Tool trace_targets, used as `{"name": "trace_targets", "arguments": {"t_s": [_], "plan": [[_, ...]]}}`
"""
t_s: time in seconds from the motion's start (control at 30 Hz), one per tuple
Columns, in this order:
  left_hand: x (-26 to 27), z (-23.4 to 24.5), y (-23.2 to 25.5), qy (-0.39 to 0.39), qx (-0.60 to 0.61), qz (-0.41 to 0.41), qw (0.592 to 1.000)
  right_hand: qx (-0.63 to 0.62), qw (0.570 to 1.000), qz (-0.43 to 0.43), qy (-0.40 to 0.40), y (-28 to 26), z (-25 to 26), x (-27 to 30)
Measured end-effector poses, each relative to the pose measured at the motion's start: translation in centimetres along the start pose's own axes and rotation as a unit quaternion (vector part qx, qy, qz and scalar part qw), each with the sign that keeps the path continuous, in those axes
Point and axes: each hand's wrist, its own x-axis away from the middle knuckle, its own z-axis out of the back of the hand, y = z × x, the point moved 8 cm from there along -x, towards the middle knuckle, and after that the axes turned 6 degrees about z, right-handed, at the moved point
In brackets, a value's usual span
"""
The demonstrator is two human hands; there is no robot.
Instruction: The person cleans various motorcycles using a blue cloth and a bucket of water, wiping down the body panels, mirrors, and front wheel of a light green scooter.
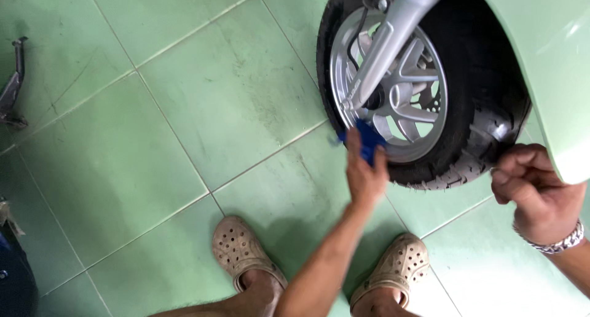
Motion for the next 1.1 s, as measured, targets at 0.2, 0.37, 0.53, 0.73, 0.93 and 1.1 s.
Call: {"name": "trace_targets", "arguments": {"t_s": [0.2, 0.37, 0.53, 0.73, 0.93, 1.1], "plan": [[-0.6, -0.7, 1.5, -0.154, 0.041, 0.204, 0.966, -0.034, 0.999, -0.007, -0.023, 1.4, 0.4, 0.5], [-2.7, 1.6, 6.4, -0.018, -0.175, -0.237, 0.955, -0.037, 0.998, 0.016, -0.049, 0.2, -0.1, 0.0], [-3.5, -2.6, 2.7, -0.282, -0.312, -0.043, 0.906, -0.054, 0.996, -0.038, -0.054, 0.6, -0.5, 1.4], [-5.7, -0.1, 2.1, -0.278, -0.171, -0.171, 0.930, -0.025, 0.997, 0.008, -0.074, -0.8, -0.7, 0.5], [-3.4, 0.0, 0.8, -0.348, -0.097, 0.001, 0.932, 0.255, 0.966, -0.044, 0.002, 2.8, 1.8, -0.9], [-2.7, 0.0, 7.7, -0.304, -0.166, -0.151, 0.926, 0.017, 1.000, -0.011, 0.004, 3.7, 1.1, -0.9]]}}
